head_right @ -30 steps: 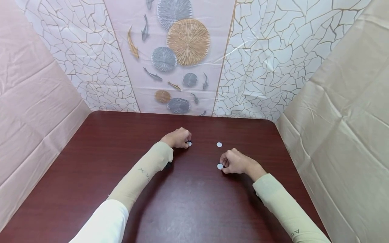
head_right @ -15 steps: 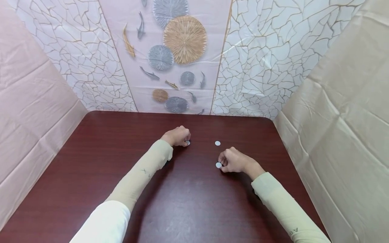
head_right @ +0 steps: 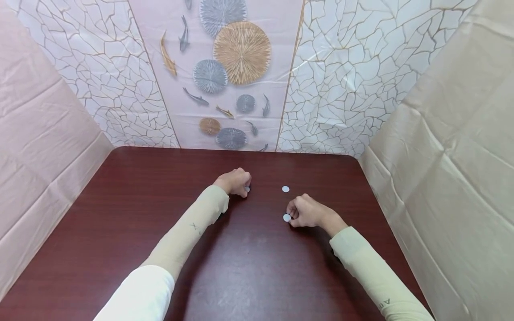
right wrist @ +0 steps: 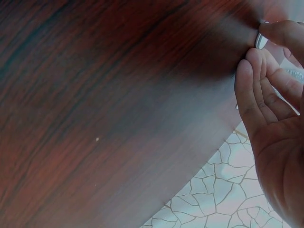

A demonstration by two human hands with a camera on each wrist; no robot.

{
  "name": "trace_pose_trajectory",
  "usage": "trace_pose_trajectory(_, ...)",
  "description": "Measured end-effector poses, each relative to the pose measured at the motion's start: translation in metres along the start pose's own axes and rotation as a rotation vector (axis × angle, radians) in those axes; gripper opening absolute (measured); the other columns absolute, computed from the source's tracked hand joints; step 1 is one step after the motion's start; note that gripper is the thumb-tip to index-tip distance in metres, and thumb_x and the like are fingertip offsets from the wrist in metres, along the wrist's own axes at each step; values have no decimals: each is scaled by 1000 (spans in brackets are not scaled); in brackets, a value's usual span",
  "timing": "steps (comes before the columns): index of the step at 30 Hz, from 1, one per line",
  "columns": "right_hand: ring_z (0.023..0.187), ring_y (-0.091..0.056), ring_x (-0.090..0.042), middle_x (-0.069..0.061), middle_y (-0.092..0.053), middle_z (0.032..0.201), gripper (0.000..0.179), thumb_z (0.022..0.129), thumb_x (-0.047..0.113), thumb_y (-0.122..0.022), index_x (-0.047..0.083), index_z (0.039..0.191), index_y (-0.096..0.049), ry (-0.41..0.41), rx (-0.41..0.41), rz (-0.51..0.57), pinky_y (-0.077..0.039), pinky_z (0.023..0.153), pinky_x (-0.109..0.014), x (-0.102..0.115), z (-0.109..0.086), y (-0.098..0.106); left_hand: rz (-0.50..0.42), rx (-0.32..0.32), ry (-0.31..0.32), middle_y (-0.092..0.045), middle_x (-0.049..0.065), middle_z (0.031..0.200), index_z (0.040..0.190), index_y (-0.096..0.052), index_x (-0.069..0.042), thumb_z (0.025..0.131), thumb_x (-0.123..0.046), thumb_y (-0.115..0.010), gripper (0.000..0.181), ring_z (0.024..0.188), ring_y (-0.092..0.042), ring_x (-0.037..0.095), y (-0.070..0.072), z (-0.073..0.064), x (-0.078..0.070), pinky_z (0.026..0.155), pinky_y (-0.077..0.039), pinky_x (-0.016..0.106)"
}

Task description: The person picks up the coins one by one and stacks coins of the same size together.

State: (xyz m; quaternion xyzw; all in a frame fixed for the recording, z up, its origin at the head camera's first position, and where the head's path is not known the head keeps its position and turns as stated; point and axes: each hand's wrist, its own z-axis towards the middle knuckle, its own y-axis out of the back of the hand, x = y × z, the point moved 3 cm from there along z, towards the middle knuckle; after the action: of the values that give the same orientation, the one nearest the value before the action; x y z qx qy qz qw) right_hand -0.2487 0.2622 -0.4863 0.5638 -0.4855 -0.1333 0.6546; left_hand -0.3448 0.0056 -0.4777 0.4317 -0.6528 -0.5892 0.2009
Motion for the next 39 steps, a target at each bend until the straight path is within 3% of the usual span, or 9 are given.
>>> trace_pose_trajectory(4,74,-67,-2,6,-74,81,14,80,8,-85,11,90,-75,9,5,10,-58,70,-20,1,-1,-1,-45,5,21,-66,1,92,93,-64,-14,94,-22,-76,14,79,-62,17,-4,0,4,68,-50,31)
trace_pose_trajectory(13,74,-67,-1,6,-74,81,15,81,15,-86,10,89,-74,12,-12,-16,-58,70,-20,5,0,1,-45,-23,17,-66,2,97,100,-64,-13,90,-23,-80,21,83,-63,18,-3,-1,5,70,-52,32)
trace_pose_trajectory(24,73,-68,-3,6,-74,79,13,83,16,-85,11,87,-73,23,-24,-49,-57,68,-20,5,1,-1,-48,-37,6,-65,1,86,89,-63,-14,89,-23,-81,21,74,-61,16,-8,-2,3,63,-49,29)
trace_pose_trajectory(34,74,-68,-4,6,-74,80,13,83,16,-84,11,87,-73,19,-16,-46,-57,69,-20,5,1,-3,18,7,-3,-66,1,85,86,-64,-15,86,-26,-83,22,71,-62,15,-11,-6,4,61,-49,31)
trace_pose_trajectory(39,74,-67,-2,7,-73,80,14,83,16,-85,12,88,-73,6,-11,-44,-57,69,-21,4,1,0,29,17,-27,-59,-2,71,71,-60,-18,84,-23,-79,23,62,-54,13,-10,-7,6,56,-43,29)
